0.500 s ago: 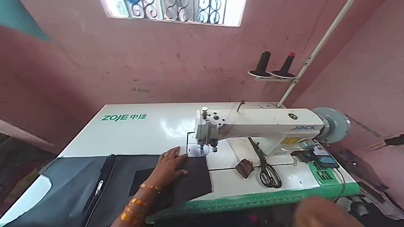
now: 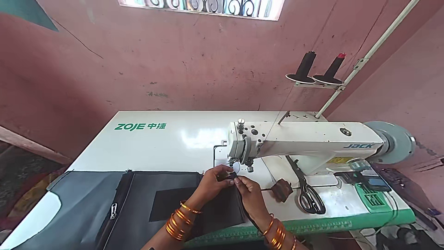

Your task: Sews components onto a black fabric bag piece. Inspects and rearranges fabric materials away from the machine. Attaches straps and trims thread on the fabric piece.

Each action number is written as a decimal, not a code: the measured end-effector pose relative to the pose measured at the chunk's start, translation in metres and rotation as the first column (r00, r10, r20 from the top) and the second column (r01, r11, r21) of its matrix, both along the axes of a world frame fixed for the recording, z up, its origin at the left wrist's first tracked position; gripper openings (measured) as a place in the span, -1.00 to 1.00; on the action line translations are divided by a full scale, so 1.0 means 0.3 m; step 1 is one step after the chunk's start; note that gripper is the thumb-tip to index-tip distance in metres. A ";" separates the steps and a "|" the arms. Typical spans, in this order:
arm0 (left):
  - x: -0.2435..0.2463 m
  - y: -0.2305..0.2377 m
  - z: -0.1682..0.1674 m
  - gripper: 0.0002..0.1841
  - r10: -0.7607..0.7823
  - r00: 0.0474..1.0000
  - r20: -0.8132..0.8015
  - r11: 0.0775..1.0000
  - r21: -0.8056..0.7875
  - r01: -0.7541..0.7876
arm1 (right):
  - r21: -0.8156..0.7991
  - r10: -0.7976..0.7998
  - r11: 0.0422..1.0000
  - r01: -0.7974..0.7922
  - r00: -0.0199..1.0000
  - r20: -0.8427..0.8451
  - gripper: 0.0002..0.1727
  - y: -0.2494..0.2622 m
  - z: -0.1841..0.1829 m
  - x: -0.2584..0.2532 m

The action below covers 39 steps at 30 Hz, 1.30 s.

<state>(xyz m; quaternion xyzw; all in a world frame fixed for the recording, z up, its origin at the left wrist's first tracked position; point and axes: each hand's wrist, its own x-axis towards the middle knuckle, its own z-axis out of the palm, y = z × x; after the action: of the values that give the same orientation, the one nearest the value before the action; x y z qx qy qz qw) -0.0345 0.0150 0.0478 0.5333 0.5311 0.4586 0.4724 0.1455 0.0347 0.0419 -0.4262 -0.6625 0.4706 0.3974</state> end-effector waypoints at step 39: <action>0.168 -0.024 -0.042 -0.72 0.235 0.561 -0.794 0.964 0.265 -0.028 | 0.141 0.018 0.984 -0.110 0.847 0.531 -0.83 -0.093 0.047 0.040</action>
<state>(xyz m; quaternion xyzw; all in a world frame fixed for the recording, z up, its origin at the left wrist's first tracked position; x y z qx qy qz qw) 0.0158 0.0078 0.0354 0.6923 0.6729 0.2499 0.0744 0.1573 0.0069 0.0559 -0.4819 -0.7968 0.2917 0.2187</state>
